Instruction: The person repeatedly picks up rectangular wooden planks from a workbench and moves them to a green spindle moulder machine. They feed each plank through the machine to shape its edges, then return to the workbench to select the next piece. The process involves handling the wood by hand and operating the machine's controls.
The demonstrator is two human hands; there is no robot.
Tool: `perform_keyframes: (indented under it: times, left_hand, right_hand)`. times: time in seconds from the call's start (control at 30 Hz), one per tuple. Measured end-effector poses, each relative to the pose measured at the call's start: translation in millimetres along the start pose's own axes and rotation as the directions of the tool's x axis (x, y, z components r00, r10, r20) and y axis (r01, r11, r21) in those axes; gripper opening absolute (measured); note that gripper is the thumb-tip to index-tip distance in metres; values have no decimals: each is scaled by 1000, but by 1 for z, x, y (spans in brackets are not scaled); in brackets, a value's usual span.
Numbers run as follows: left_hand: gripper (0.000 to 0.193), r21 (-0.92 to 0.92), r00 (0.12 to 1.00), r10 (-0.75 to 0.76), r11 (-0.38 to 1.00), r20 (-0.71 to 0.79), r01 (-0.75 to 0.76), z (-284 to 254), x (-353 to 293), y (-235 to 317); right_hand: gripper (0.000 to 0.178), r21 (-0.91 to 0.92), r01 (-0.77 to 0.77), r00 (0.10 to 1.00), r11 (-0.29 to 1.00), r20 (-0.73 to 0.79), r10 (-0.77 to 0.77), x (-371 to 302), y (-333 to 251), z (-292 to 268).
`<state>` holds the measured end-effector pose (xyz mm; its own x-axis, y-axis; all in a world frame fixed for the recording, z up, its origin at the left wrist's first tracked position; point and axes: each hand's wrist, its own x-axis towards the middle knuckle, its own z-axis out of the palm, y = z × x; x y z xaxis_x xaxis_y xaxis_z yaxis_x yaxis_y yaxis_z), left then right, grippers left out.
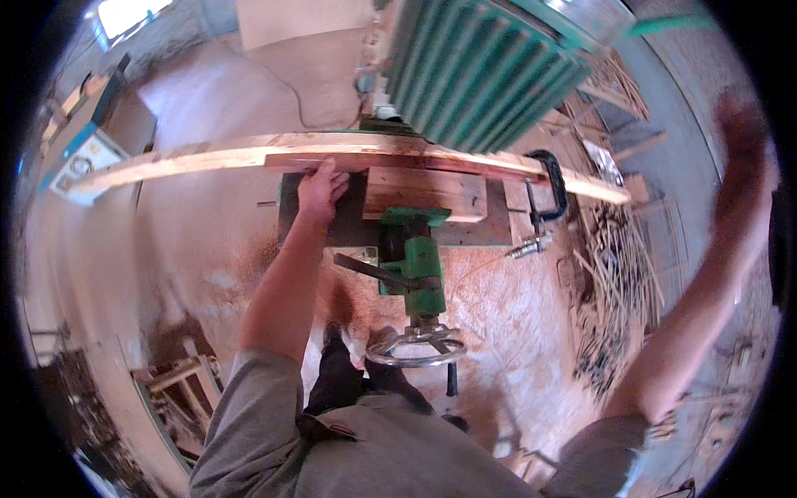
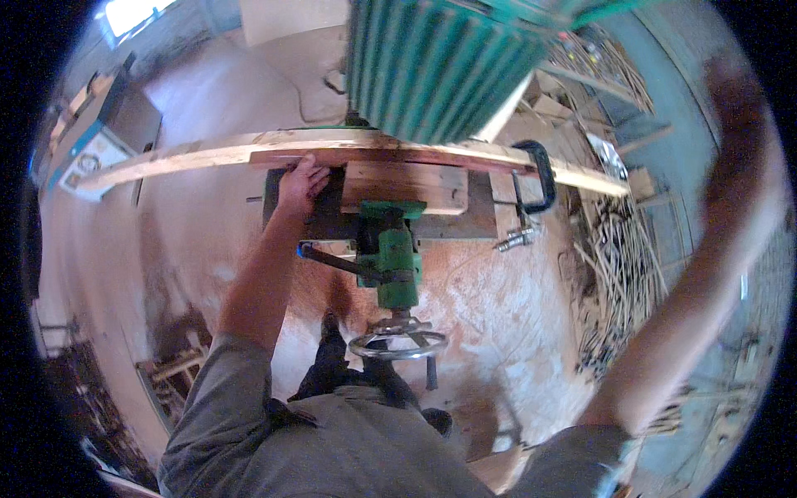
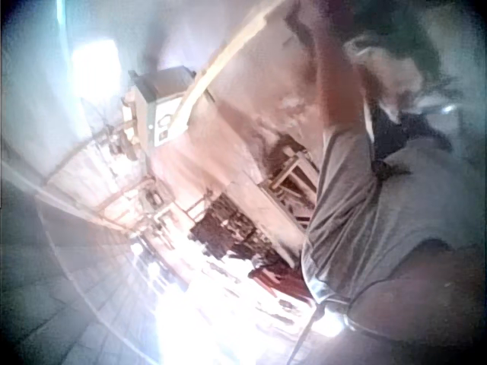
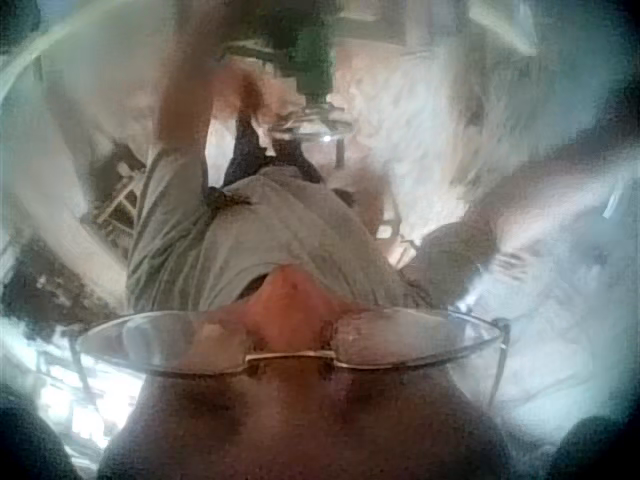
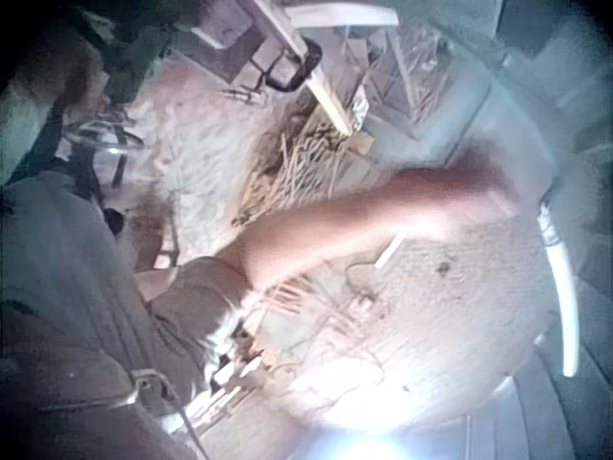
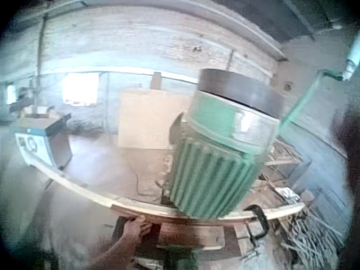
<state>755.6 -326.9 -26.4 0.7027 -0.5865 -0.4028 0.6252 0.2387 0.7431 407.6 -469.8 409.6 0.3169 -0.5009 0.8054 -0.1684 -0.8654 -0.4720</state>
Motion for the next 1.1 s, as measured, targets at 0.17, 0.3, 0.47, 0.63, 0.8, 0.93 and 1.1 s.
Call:
perform_keyframes:
  times: [0.17, 0.3, 0.47, 0.63, 0.8, 0.93, 1.1]
  left_hand:
    - [49, 39, 999, -38, 998, -7, 39, 16, -6, -4]
    - [43, 22, 1000, -16, 1000, -22, 16, 14, -6, -5]
    - [40, 13, 999, -4, 1000, -34, 5, 11, -6, 0]
    - [38, 7, 994, -55, 998, -94, 56, 14, 2, 1]
    - [30, -48, 999, -9, 999, -39, 8, -13, 8, 12]
    - [21, 36, 983, 182, 982, 27, -183, -82, 26, 51]
    - [13, 4, 934, 332, 943, -135, -334, -118, -7, 154]
  right_hand:
    - [54, 56, -180, 585, 982, 808, 62, -234, -15, 208]
    - [43, -90, -344, 201, 935, 965, 167, -251, -28, 255]
    - [39, 561, -653, 336, -509, 817, 468, -252, 93, 119]
    - [33, -76, -792, 544, 606, 365, 756, -352, 163, 84]
    - [32, 205, -884, 466, 420, 336, 818, -358, 153, 50]
    - [32, 253, -901, 409, 353, 226, 884, -353, 136, 12]
    - [32, 181, -827, 551, 532, 76, 831, -337, 85, -7]
